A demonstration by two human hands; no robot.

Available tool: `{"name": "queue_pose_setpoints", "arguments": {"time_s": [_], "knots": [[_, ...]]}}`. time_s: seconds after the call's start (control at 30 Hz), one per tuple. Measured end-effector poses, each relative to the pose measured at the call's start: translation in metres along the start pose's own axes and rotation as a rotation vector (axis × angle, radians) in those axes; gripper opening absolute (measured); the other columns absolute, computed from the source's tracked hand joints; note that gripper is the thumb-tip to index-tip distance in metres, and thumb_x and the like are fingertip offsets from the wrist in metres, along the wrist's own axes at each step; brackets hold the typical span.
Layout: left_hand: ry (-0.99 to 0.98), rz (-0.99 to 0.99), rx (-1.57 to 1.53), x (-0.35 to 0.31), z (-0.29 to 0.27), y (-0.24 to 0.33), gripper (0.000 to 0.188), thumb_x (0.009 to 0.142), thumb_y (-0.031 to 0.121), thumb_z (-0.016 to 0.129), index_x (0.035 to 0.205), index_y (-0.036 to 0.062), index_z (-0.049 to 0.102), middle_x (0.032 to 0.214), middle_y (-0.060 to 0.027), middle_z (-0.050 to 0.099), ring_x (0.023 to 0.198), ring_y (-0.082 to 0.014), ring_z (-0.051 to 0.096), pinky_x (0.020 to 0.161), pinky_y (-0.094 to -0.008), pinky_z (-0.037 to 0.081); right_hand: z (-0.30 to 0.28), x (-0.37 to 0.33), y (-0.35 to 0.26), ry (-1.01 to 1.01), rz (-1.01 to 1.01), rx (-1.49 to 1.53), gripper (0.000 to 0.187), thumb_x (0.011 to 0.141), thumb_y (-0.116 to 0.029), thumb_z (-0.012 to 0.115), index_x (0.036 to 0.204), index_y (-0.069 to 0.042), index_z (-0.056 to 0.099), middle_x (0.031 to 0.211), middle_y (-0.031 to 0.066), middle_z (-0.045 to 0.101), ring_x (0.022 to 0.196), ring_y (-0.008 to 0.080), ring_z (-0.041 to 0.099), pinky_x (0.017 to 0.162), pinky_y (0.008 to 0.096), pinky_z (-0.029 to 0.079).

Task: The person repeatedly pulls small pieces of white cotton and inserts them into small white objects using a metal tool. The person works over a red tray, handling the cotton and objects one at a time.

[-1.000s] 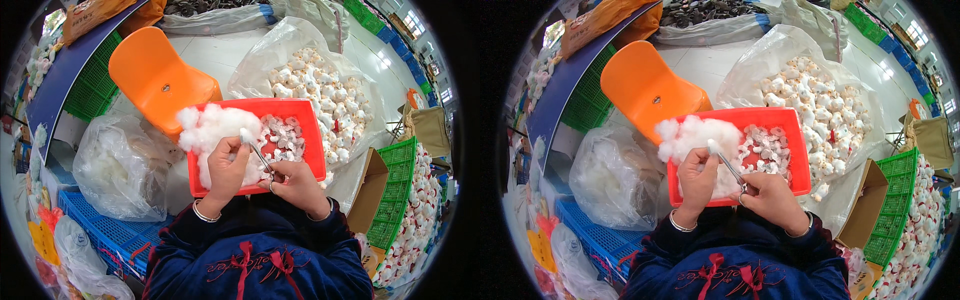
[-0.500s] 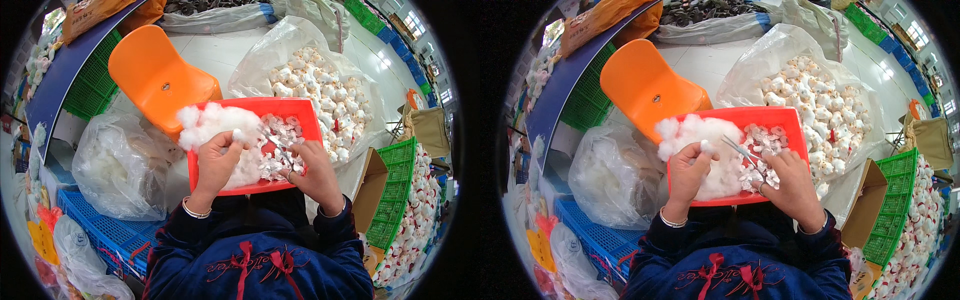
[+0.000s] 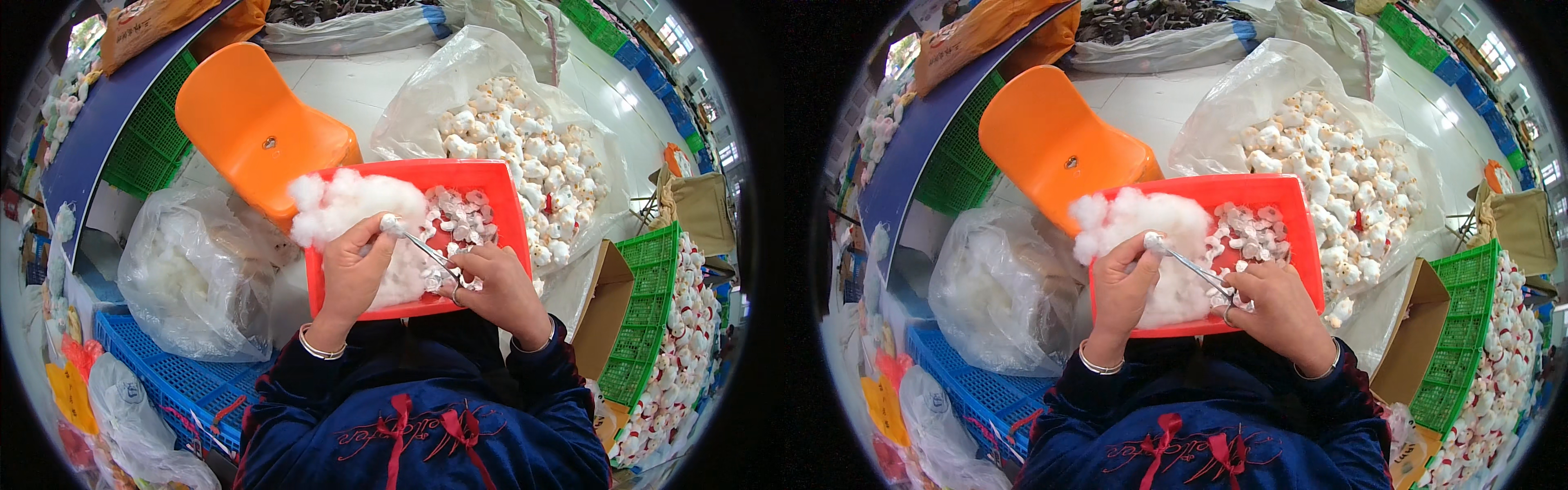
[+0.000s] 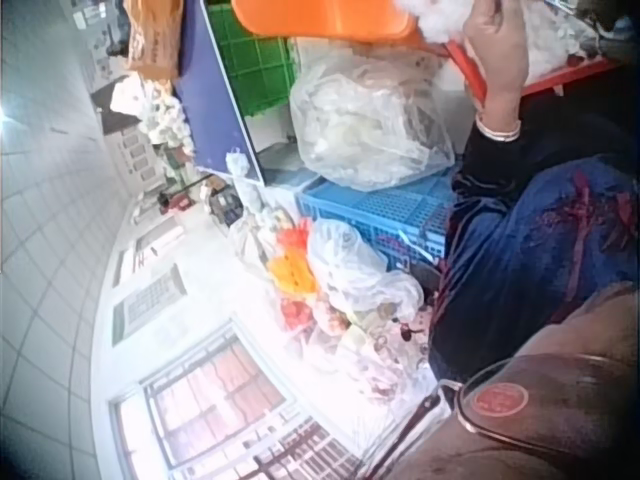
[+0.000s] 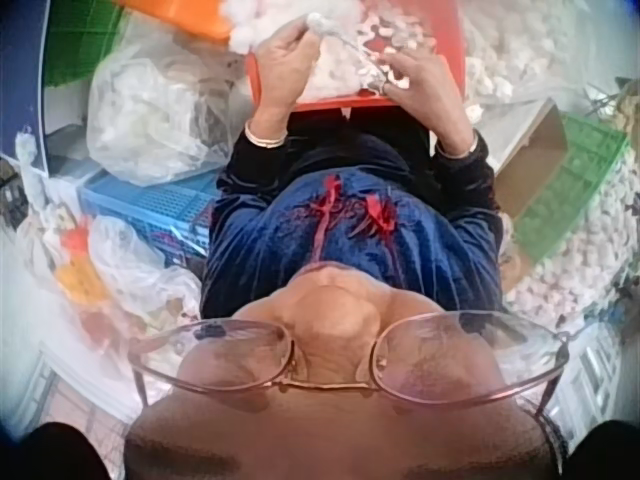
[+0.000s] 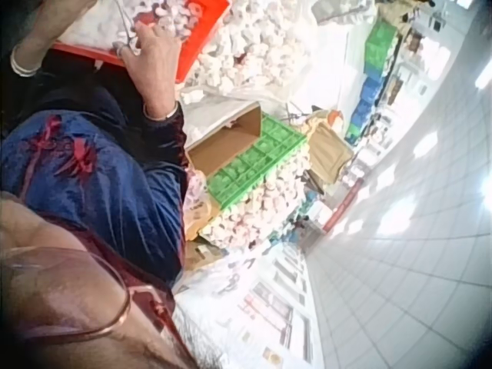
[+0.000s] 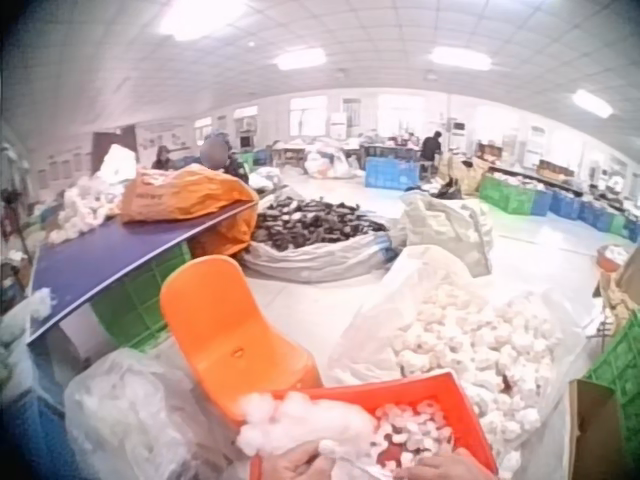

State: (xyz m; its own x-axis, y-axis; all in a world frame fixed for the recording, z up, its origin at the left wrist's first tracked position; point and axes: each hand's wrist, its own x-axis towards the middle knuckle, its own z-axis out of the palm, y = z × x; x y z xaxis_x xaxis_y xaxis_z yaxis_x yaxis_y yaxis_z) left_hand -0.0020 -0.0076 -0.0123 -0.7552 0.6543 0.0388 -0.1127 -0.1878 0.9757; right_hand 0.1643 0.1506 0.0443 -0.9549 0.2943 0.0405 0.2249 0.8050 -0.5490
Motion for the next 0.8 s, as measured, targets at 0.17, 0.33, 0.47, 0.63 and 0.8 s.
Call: {"name": "queue_pose_setpoints", "arguments": {"time_s": [0.17, 0.33, 0.47, 0.63, 0.8], "knots": [[0.012, -0.007, -0.092, -0.008, 0.020, -0.005, 0.026, 0.103, 0.007, 0.065, 0.126, -0.0050, 0.071, 0.091, 0.0039, 0.069, 0.079, -0.0032, 0.057, 0.069, -0.0210, 0.048, 0.011, 0.002, -0.011, 0.006, 0.077, 0.172, 0.029, 0.078, -0.023, 0.085, 0.100, -0.007, 0.074, 0.075, 0.0102, 0.065, 0.076, 0.0324, 0.064, 0.067, 0.0445, 0.048], [-0.197, 0.069, 0.285, 0.004, 0.000, 0.006, 0.031, 0.100, 0.010, 0.066, 0.127, -0.0048, 0.070, 0.091, 0.0010, 0.068, 0.085, -0.0053, 0.059, 0.075, -0.0232, 0.050, 0.007, -0.003, 0.003, 0.151, -0.034, -0.023, 0.032, 0.077, -0.024, 0.086, 0.103, -0.009, 0.074, 0.083, 0.0083, 0.066, 0.082, 0.0308, 0.064, 0.071, 0.0443, 0.046], [-0.109, -0.158, 0.100, 0.010, -0.020, 0.013, 0.032, 0.098, 0.012, 0.068, 0.126, -0.0037, 0.071, 0.094, 0.0005, 0.068, 0.089, -0.0055, 0.060, 0.080, -0.0239, 0.050, -0.010, -0.006, 0.010, 0.181, -0.072, -0.160, 0.036, 0.071, -0.017, 0.089, 0.104, -0.008, 0.076, 0.081, 0.0053, 0.063, 0.081, 0.0262, 0.061, 0.070, 0.0399, 0.044], [-0.228, -0.174, 0.137, 0.012, -0.014, 0.017, 0.027, 0.099, 0.015, 0.070, 0.119, -0.0034, 0.074, 0.095, -0.0033, 0.074, 0.082, -0.0056, 0.062, 0.076, -0.0224, 0.052, -0.024, -0.009, 0.006, 0.028, -0.067, -0.303, 0.036, 0.076, -0.020, 0.084, 0.109, -0.013, 0.072, 0.093, 0.0035, 0.065, 0.096, 0.0260, 0.061, 0.083, 0.0413, 0.043], [-0.339, -0.336, 0.138, 0.020, -0.019, 0.015, 0.022, 0.100, 0.014, 0.069, 0.112, -0.0042, 0.075, 0.091, -0.0036, 0.075, 0.069, -0.0045, 0.059, 0.065, -0.0212, 0.049, -0.028, -0.006, 0.009, 0.089, -0.184, -0.377, 0.036, 0.073, -0.018, 0.086, 0.107, -0.014, 0.074, 0.090, 0.0019, 0.061, 0.092, 0.0234, 0.058, 0.080, 0.0410, 0.042]]}}
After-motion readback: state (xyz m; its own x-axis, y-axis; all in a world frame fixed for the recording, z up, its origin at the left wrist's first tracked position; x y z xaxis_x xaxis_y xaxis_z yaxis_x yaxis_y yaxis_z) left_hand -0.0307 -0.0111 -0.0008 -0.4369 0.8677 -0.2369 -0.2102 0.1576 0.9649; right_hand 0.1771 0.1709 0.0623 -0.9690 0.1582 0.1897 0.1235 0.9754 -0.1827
